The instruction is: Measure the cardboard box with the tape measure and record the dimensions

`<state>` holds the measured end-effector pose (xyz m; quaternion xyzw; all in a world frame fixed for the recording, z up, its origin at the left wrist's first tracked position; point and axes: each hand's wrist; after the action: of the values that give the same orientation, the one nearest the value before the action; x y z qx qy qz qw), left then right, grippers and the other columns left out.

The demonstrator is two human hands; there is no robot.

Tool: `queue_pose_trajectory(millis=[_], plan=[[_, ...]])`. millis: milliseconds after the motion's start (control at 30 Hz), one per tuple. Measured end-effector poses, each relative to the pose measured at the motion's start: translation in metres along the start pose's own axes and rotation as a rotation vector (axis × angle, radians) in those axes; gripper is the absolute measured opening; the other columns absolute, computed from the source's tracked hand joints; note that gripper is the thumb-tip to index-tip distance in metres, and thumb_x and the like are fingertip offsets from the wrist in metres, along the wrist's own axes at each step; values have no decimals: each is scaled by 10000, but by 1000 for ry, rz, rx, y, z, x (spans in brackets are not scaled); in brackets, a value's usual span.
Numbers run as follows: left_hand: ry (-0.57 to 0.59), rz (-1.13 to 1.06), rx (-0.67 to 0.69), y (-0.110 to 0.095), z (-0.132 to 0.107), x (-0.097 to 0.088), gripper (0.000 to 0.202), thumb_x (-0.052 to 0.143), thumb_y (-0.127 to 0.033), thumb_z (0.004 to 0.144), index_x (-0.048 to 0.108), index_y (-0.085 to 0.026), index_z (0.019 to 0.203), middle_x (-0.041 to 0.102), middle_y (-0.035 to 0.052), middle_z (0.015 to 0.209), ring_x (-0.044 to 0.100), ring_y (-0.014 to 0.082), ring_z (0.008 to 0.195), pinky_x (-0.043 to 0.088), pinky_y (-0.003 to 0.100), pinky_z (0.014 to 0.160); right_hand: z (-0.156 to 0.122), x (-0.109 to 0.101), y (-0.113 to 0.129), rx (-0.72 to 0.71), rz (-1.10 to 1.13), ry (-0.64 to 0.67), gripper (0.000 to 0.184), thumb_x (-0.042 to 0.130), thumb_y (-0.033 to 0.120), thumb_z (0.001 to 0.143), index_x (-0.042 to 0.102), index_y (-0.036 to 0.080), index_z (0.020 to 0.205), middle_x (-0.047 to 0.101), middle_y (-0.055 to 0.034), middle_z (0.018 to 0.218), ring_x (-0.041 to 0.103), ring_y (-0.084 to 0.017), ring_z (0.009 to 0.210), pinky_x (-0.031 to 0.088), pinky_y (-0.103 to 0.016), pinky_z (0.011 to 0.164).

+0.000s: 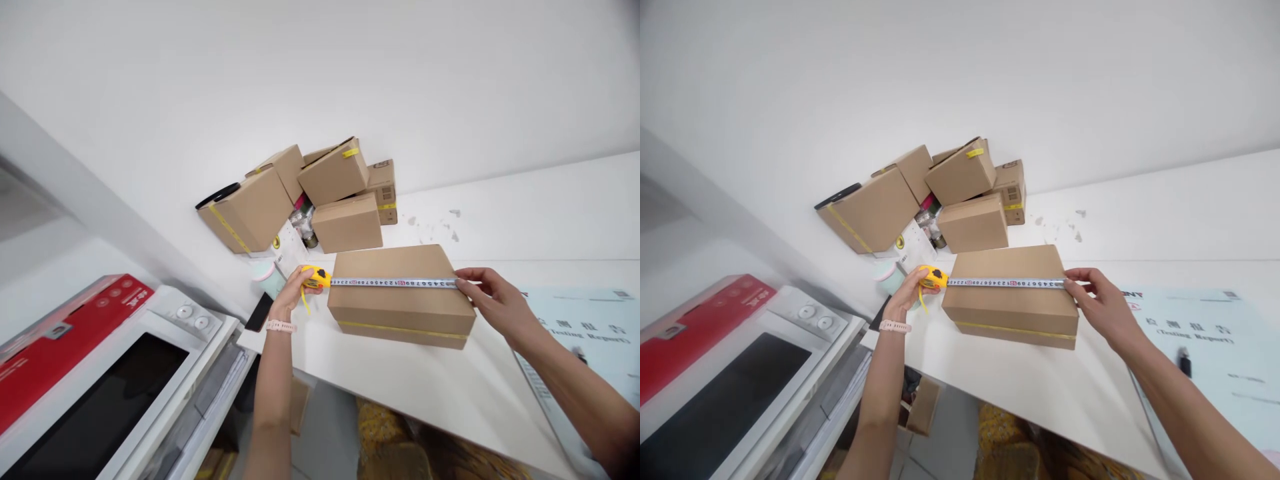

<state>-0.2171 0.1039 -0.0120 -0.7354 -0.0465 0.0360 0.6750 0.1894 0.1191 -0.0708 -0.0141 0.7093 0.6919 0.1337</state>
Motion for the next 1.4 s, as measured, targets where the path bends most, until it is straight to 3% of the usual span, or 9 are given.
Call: queue_pose_trajectory(millis=[233,600,867,1067,1133,1200,1267,1300,1400], plan=[[-5,12,-25,3,8,-12,490,859,-486,700,679,-131,987,780,118,895,760,239,752,606,298,580,5,1,-9,7,23,17,416,707,563,737,691,265,1025,724,-70,1115,638,-253,882,513,-406,736],[7,45,-69,1,9,0,456,818,-490,776,695,-114,1003,777,107,813,714,191,593,559,269,534,0,1,-2,33,56,13,444,716,588,721,689,256,1015,724,-65,1109,624,-241,874,520,-395,733],[-8,91,-53,1,7,0,486,811,-535,704,706,-129,949,765,102,776,675,185,571,532,274,509,-2,1,2,22,30,-9,434,698,580,715,708,253,1001,744,-74,1073,644,-261,870,513,-406,732],[-50,101,104,-27,-12,20,499,834,-507,660,714,-133,968,761,94,856,690,193,690,529,261,573,-2,-6,3,-73,-192,-14,338,619,509,769,761,286,978,769,-54,955,643,-267,775,494,-459,774],[-37,105,157,-41,-29,28,518,845,-477,672,728,-136,1044,761,81,901,692,190,718,528,257,604,-1,-12,12,-73,-140,-9,326,623,490,763,753,275,969,762,-57,942,639,-259,764,509,-460,780],[11,112,178,-47,-50,37,551,857,-449,685,735,-140,1125,763,86,967,715,212,774,541,266,635,0,-20,27,-74,-5,-36,322,632,478,762,732,258,976,744,-61,961,642,-247,799,530,-433,785],[139,110,122,-39,-75,49,613,866,-423,704,716,-156,1235,759,110,1060,738,248,844,567,284,648,4,-28,46,-97,81,-78,318,631,462,780,716,256,1007,725,-60,977,638,-234,826,535,-401,782],[249,99,47,-29,-88,57,656,872,-401,715,688,-177,1304,749,119,1109,744,258,872,583,292,646,7,-30,56,-123,89,-79,309,634,455,792,715,259,1017,719,-58,976,637,-233,843,532,-392,782],[569,-80,-241,15,-121,94,780,915,-398,669,622,-224,1371,727,109,1048,735,216,720,600,298,559,26,-24,76,-231,73,39,259,684,445,805,729,254,974,721,-60,936,641,-241,898,519,-389,816]])
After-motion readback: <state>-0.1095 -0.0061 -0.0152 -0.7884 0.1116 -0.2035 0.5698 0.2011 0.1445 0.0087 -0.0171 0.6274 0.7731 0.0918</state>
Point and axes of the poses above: each hand's wrist, its own z-axis towards the middle knuckle, its own x-axis out of the palm, y = z × x
